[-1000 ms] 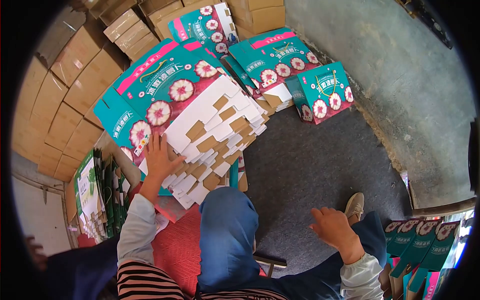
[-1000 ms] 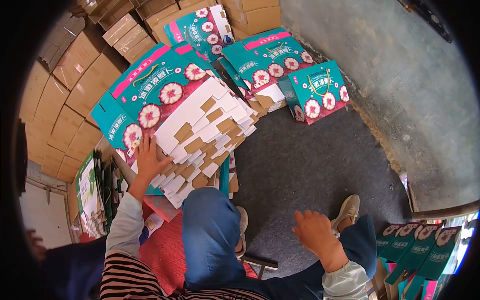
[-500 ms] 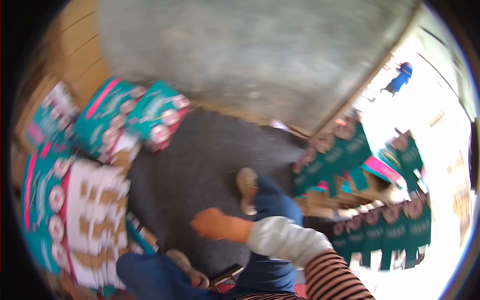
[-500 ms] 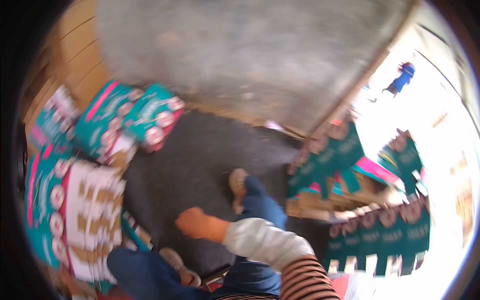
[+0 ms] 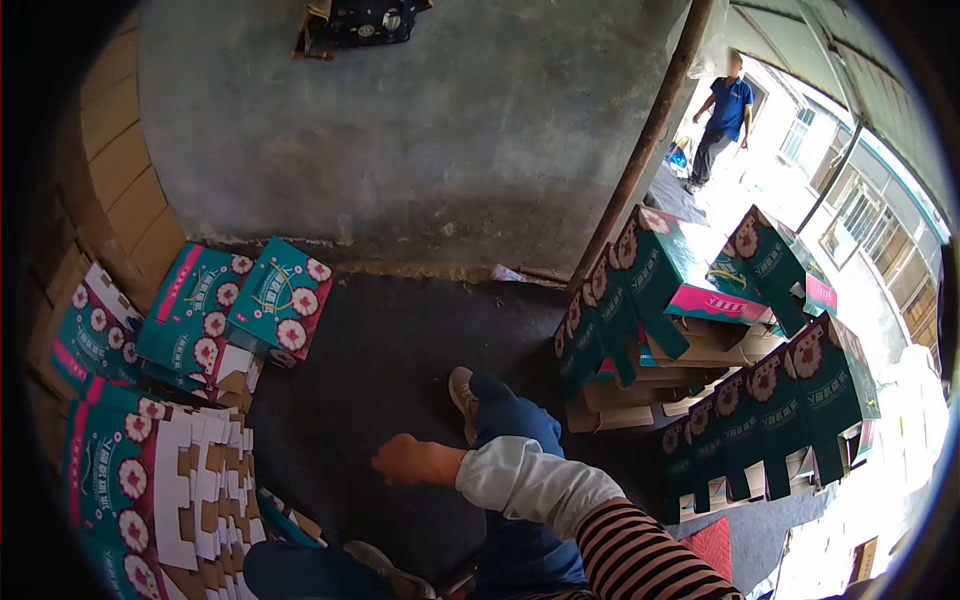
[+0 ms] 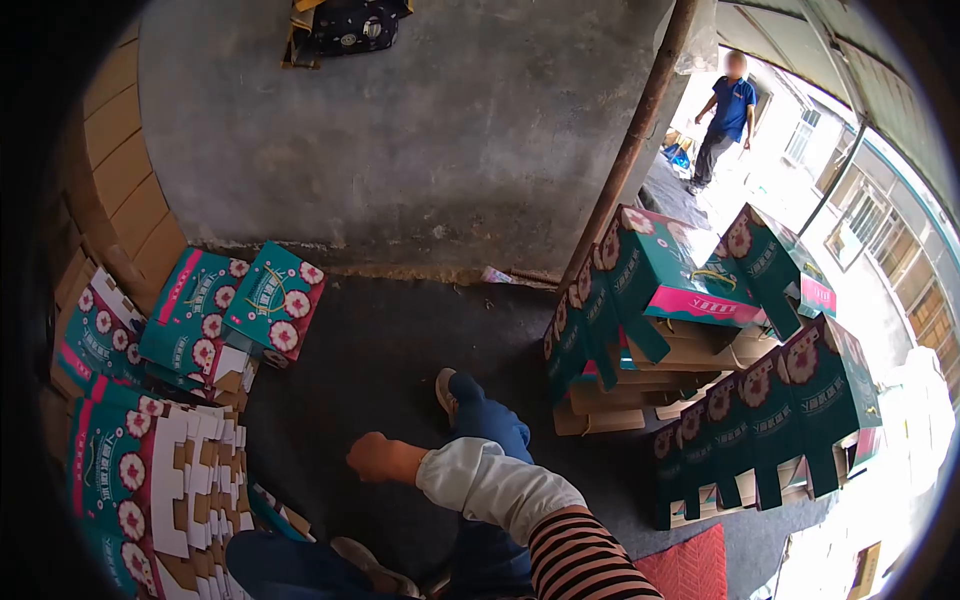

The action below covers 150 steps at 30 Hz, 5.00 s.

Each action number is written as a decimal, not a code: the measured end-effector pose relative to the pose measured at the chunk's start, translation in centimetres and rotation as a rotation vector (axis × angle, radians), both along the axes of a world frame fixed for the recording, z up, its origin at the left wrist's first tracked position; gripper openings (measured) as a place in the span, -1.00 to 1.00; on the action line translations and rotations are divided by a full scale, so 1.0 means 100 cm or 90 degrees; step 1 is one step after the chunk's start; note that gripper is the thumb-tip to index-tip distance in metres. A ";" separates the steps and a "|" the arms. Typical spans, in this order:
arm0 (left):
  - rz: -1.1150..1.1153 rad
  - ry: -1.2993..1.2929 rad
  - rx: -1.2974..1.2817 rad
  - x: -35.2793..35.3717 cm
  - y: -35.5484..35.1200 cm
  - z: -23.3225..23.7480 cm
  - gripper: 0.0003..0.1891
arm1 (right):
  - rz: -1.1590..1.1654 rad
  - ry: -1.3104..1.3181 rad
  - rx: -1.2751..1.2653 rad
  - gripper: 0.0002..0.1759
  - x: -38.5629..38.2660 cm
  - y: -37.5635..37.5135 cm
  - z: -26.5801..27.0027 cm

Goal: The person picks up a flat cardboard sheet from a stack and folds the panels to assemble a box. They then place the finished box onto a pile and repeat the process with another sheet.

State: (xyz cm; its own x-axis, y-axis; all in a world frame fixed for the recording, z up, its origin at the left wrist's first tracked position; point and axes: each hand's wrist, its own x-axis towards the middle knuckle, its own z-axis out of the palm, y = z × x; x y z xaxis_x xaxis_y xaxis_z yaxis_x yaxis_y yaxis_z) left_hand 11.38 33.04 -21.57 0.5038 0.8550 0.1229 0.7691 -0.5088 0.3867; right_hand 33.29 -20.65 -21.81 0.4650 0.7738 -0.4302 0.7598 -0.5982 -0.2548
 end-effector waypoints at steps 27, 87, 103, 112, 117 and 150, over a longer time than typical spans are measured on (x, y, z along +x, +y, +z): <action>-0.267 -0.854 -0.763 -0.030 -0.206 0.209 -0.67 | -0.360 -0.271 0.821 -0.57 -0.109 -0.163 0.242; -0.773 -0.219 -0.118 0.011 -0.426 0.046 -0.34 | -0.615 -0.003 0.633 -0.68 0.041 -0.128 0.077; -0.842 -0.120 0.014 0.042 -0.447 0.037 -0.30 | -0.497 -0.202 0.432 -0.71 0.069 -0.082 0.042; -0.842 -0.159 0.009 0.051 -0.450 0.027 -0.31 | -0.117 -0.633 0.241 -0.59 0.077 -0.046 0.055; -0.866 -0.164 -0.009 0.051 -0.451 0.033 -0.31 | -0.304 -0.388 0.222 -0.73 0.102 -0.035 0.061; -0.988 0.018 -0.048 0.074 -0.444 0.009 -0.50 | 0.086 0.091 0.145 -0.59 -0.097 -0.130 0.115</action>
